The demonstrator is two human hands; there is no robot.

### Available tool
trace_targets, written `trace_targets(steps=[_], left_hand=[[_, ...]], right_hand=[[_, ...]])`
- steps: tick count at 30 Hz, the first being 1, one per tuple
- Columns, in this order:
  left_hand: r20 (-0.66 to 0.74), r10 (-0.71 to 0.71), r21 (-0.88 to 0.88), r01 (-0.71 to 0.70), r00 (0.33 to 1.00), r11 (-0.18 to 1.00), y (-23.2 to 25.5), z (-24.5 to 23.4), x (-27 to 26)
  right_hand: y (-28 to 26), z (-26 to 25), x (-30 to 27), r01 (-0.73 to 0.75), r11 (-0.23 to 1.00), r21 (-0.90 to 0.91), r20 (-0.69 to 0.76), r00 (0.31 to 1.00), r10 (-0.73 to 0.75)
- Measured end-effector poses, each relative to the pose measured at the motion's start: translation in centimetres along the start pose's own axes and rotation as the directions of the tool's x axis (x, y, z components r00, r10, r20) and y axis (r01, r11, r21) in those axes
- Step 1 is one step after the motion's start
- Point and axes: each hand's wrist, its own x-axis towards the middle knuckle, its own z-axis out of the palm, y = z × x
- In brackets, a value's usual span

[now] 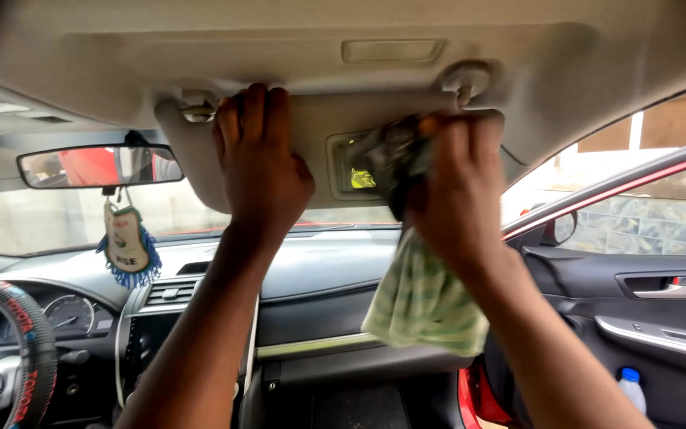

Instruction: Cleaning the car dashboard, glove box, and sun visor mirror with a cloth.

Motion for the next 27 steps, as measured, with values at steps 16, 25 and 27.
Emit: trace_targets(steps=[16, 25, 27], left_hand=[[-0.030, -0.009, -0.006, 0.009, 1.000, 1.000, 0.5, 0.2, -0.2], [-0.035, -0.031, -0.012, 0.031, 0.999, 0.999, 0.8, 0.1, 0.0], [-0.050, -0.009, -0.020, 0.008, 0.999, 1.000, 0.2, 0.4, 0.0]], right_hand=[[1.5, 3.2, -2.9, 0.296, 0.929, -0.223, 0.005, 0.953, -0.303], [1.6, 3.8, -3.6, 0.338, 0.902, -0.269, -0.014, 0.935, -0.355], [2.0, 2.9, -3.5, 0.287, 0.943, -0.166, -0.033, 0.954, -0.296]])
